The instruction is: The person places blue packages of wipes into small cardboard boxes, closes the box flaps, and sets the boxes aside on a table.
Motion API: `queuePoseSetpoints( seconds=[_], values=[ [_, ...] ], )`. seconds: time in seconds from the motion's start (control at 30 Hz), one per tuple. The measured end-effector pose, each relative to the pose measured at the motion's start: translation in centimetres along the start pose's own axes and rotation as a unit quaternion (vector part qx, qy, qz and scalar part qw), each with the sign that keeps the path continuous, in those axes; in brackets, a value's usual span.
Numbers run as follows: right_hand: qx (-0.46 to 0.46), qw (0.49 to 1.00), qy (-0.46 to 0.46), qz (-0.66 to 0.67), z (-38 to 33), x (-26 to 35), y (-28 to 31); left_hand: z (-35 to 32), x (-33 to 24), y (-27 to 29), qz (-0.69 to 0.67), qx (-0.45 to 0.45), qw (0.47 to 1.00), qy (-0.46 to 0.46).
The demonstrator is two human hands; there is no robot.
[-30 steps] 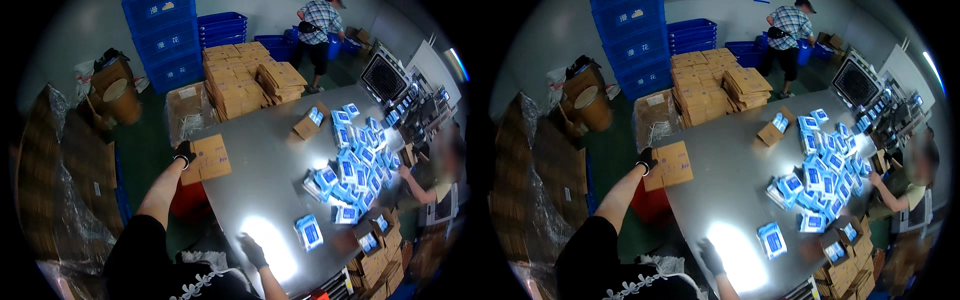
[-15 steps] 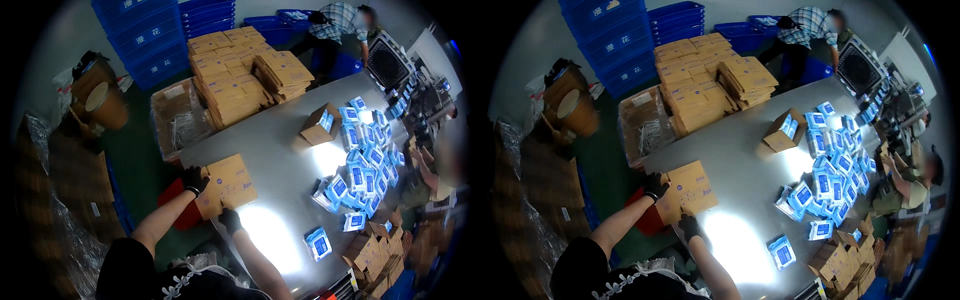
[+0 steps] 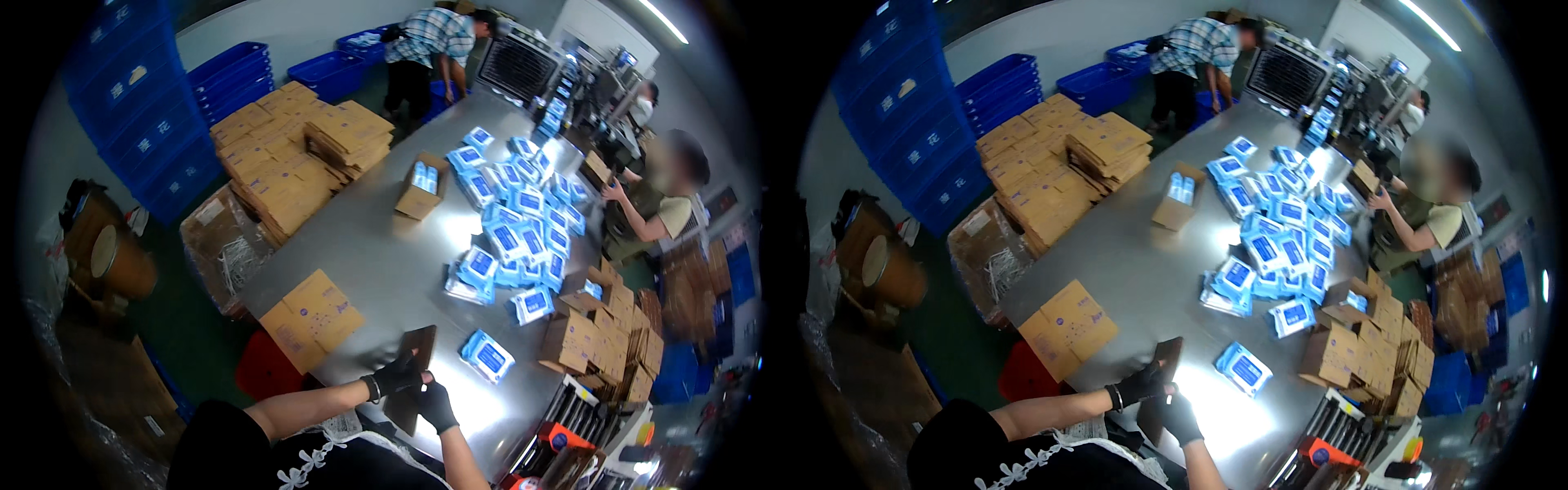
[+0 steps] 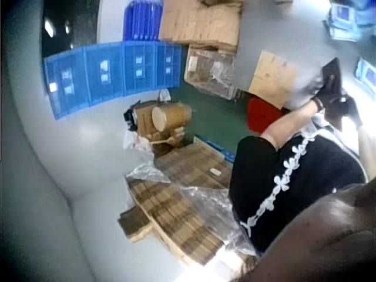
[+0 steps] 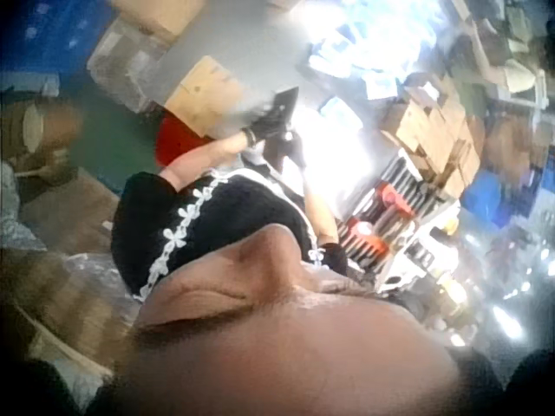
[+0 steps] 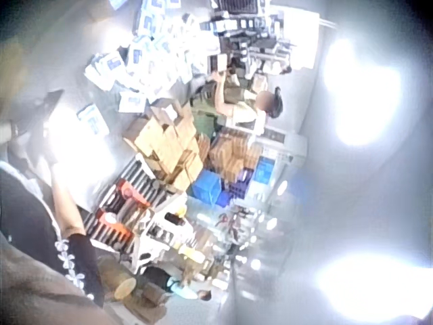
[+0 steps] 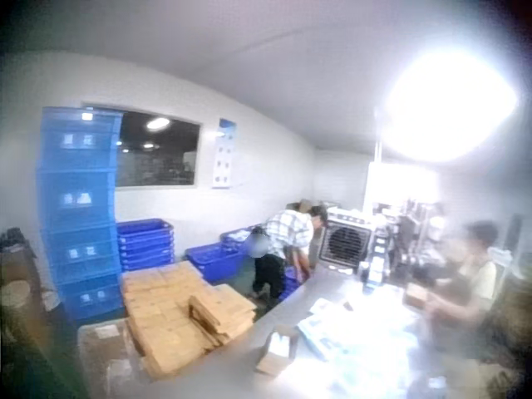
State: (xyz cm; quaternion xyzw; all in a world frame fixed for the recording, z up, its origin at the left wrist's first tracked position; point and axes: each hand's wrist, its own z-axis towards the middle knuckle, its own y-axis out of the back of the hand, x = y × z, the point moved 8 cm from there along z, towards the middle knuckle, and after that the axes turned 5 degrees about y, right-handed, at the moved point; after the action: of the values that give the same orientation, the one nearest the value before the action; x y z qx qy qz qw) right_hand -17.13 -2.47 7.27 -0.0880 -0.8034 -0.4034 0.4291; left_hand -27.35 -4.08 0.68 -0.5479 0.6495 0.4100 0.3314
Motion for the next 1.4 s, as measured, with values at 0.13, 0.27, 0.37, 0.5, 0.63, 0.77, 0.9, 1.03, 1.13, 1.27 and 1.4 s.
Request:
queuePoseSetpoints(
  seconds=[0.13, 0.27, 0.37, 0.5, 0.63, 0.77, 0.9, 1.03, 1.13, 1.27, 1.4],
  values=[
    [0.096, 0.925, -0.09, 0.357, -0.5, -6.4, -4.4, 1.5, 3.0, -3.5, -0.336, 0.196, 0.921, 0.033],
    [0.054, 0.911, -0.009, 0.41, 0.1, -6.9, -3.8, -0.7, 0.4, 0.3, -0.3, 0.123, 0.946, -0.012],
    [-0.176, 0.955, -0.009, 0.241, -2.2, -5.7, 2.4, -3.1, -2.6, 4.1, 0.148, -0.086, 0.977, -0.13],
    [-0.338, 0.938, 0.05, -0.065, -5.8, -3.0, 7.9, -3.5, -8.4, 2.5, 0.385, -0.107, 0.906, -0.136],
    [-0.175, 0.941, 0.105, -0.27, -2.2, -3.1, 6.7, -0.2, -12.7, -1.8, 0.507, -0.253, 0.752, -0.338],
    [-0.322, 0.902, 0.093, -0.273, 0.7, -5.4, 9.5, 1.3, -12.3, -3.4, 0.439, -0.193, 0.852, -0.212],
    [-0.377, 0.911, -0.161, 0.042, 3.1, -11.2, 7.2, -2.5, -9.9, -6.1, 0.562, -0.146, 0.781, -0.231],
    [-0.238, 0.919, -0.15, 0.277, 2.5, -15.6, 4.5, -1.7, -6.1, -1.0, 0.375, -0.126, 0.904, -0.163],
    [-0.111, 0.732, -0.106, 0.664, -1.8, -11.1, 4.0, -6.5, -11.1, 0.8, 0.24, -0.063, 0.906, -0.344],
    [-0.221, 0.967, -0.054, 0.115, -0.9, -11.9, 1.8, -1.9, 0.7, 1.3, 0.139, 0.073, 0.975, -0.156],
    [-0.11, 0.988, 0.034, -0.101, 0.1, -0.3, -1.6, -1.3, 2.6, -1.7, -0.285, -0.014, 0.945, 0.158]
  ],
)
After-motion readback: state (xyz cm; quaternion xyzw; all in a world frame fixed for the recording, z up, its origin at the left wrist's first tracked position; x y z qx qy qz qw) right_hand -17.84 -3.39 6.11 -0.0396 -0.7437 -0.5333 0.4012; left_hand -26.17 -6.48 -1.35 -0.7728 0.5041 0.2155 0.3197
